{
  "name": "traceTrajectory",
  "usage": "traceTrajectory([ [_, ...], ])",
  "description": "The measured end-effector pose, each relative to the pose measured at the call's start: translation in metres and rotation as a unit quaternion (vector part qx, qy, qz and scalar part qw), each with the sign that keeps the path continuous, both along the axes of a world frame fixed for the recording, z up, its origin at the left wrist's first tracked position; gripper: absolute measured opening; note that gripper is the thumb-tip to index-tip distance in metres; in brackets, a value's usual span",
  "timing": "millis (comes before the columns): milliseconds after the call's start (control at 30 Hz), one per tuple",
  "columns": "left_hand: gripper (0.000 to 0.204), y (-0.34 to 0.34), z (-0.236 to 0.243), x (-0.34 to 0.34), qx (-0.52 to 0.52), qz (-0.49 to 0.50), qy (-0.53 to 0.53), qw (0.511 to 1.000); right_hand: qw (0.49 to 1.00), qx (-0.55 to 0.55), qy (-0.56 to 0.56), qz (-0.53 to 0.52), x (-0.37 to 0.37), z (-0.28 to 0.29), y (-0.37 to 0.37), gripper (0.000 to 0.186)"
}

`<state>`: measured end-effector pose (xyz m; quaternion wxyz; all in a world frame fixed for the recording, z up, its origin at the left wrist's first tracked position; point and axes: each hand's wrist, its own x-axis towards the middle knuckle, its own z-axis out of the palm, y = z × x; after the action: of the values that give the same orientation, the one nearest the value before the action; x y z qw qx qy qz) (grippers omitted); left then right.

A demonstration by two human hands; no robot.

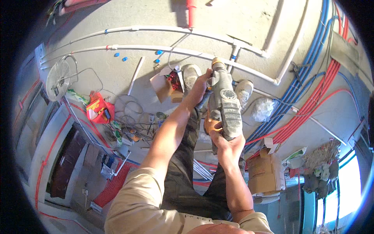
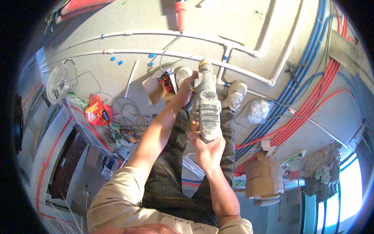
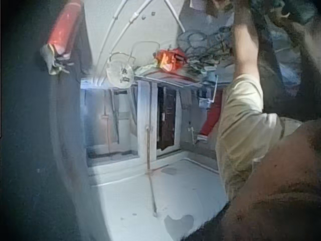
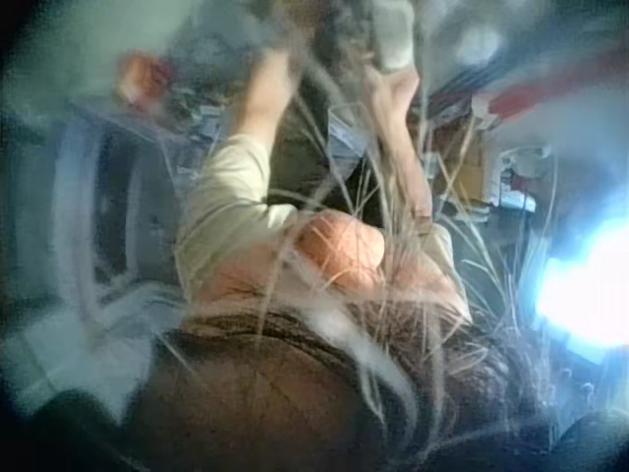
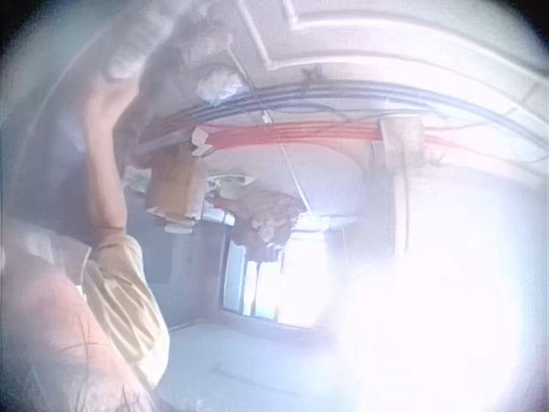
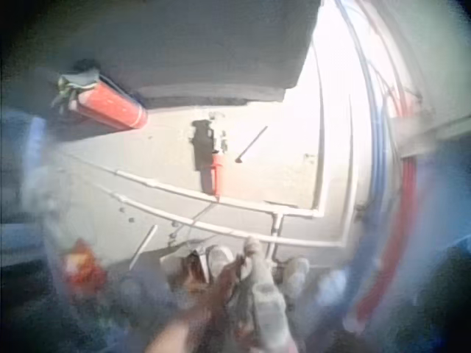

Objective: The person installs white PVC pipes on the floor, using a hammer to secure blue clips and a power drill to fasten the pipes. They handle pipe segments, clips, and tools while assembling the structure.

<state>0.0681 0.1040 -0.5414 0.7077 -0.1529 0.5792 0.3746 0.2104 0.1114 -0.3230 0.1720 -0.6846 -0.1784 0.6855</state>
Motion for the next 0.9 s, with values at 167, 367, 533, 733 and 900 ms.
traceTrajectory([
  [167, 0.073, 0.015, -0.031, -0.010, 0.169, -0.090, 0.242, 0.951, 0.998, 0.043, -0.035, 0.035, -0.032, -0.009, 0.023, 0.020],
  [367, 0.067, 0.051, -0.054, -0.012, 0.083, -0.091, 0.218, 0.968, 0.994, 0.050, -0.069, 0.064, -0.058, -0.020, 0.070, 0.017],
  [533, 0.070, 0.049, -0.096, -0.008, 0.127, -0.163, 0.345, 0.916, 0.987, 0.079, -0.104, 0.092, -0.070, -0.034, 0.089, 0.009],
  [733, 0.064, 0.074, -0.078, 0.000, 0.027, -0.086, 0.227, 0.970, 0.989, 0.067, -0.104, 0.082, -0.064, -0.040, 0.097, 0.016],
  [900, 0.083, 0.062, -0.112, -0.001, 0.034, -0.071, 0.245, 0.966, 0.987, 0.066, -0.107, 0.101, -0.072, -0.049, 0.106, 0.012],
])
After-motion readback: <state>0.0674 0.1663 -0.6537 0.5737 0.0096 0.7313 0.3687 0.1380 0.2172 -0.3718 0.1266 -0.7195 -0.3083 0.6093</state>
